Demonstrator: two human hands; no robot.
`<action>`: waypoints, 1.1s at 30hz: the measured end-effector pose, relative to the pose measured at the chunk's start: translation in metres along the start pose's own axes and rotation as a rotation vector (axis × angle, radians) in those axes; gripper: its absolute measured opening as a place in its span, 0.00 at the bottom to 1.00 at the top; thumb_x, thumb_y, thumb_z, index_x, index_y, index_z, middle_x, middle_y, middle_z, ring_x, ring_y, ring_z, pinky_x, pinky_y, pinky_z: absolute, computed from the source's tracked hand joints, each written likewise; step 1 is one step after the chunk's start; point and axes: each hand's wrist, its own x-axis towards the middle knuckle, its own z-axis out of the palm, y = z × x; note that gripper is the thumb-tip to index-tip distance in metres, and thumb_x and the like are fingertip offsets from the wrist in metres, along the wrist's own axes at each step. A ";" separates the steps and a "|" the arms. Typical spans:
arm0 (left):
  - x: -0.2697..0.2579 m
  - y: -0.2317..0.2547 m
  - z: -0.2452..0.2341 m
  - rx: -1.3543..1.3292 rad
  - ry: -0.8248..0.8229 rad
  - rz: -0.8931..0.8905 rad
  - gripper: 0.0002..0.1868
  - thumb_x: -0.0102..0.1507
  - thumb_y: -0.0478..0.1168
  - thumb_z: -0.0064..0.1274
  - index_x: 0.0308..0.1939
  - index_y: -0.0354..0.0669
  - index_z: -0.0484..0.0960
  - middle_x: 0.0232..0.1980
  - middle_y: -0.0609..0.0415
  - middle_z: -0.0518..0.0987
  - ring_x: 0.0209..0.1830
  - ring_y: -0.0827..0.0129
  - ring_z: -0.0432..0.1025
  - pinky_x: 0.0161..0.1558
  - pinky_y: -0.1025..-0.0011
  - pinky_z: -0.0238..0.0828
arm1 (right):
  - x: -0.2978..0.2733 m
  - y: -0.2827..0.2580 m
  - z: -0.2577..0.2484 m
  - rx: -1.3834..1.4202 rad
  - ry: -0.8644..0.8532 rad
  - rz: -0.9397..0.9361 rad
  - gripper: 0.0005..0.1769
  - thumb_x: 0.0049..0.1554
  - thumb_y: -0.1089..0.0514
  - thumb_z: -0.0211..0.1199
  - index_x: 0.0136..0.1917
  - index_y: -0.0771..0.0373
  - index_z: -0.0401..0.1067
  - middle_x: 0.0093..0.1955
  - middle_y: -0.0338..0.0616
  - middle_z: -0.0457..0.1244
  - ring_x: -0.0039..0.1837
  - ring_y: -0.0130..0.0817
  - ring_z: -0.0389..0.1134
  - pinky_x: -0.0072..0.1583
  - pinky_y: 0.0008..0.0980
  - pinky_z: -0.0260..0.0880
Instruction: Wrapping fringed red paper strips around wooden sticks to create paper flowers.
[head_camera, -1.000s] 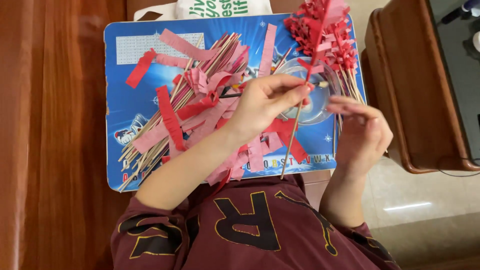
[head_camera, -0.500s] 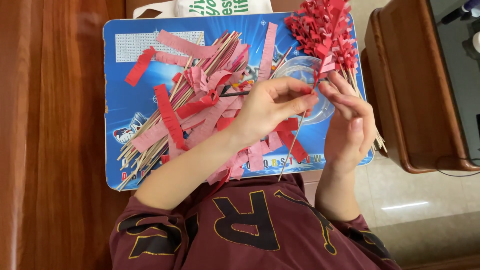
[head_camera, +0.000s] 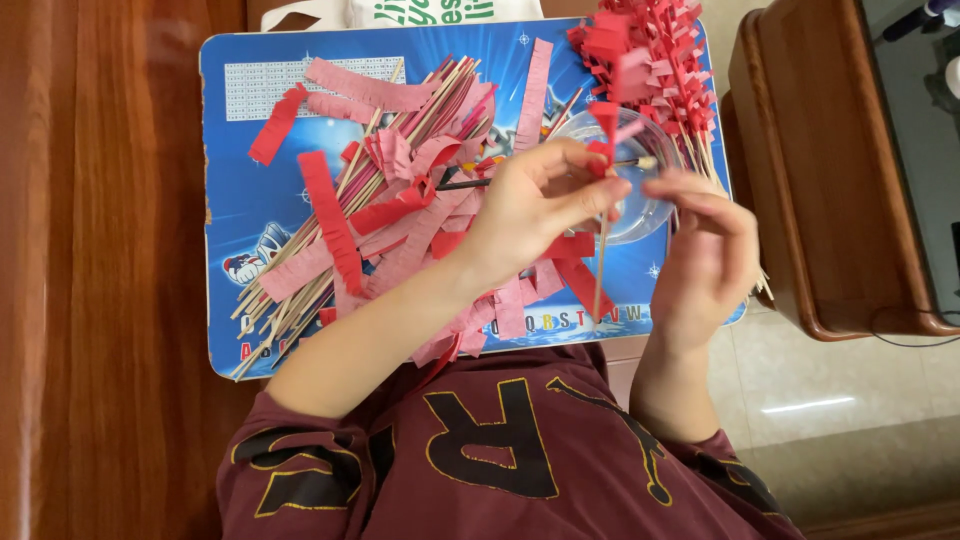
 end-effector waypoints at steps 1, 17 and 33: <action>0.001 0.002 0.000 -0.002 -0.002 -0.001 0.09 0.68 0.33 0.60 0.49 0.33 0.79 0.46 0.52 0.83 0.43 0.70 0.80 0.45 0.71 0.80 | 0.001 -0.004 0.003 -0.002 0.001 0.000 0.17 0.74 0.52 0.51 0.65 0.68 0.68 0.65 0.60 0.65 0.66 0.43 0.69 0.72 0.37 0.66; -0.005 0.012 -0.022 0.138 0.038 -0.065 0.18 0.70 0.37 0.55 0.63 0.36 0.75 0.51 0.51 0.82 0.49 0.71 0.79 0.45 0.73 0.79 | 0.020 0.030 -0.080 -0.774 0.202 0.080 0.03 0.67 0.72 0.69 0.54 0.70 0.77 0.53 0.49 0.67 0.51 0.31 0.72 0.53 0.26 0.75; -0.036 0.035 -0.039 1.276 -0.020 0.391 0.08 0.68 0.41 0.60 0.48 0.43 0.84 0.44 0.55 0.81 0.49 0.63 0.74 0.51 0.66 0.73 | 0.018 0.052 -0.089 -0.929 0.095 0.270 0.05 0.64 0.64 0.71 0.53 0.68 0.81 0.48 0.50 0.69 0.44 0.34 0.71 0.48 0.31 0.71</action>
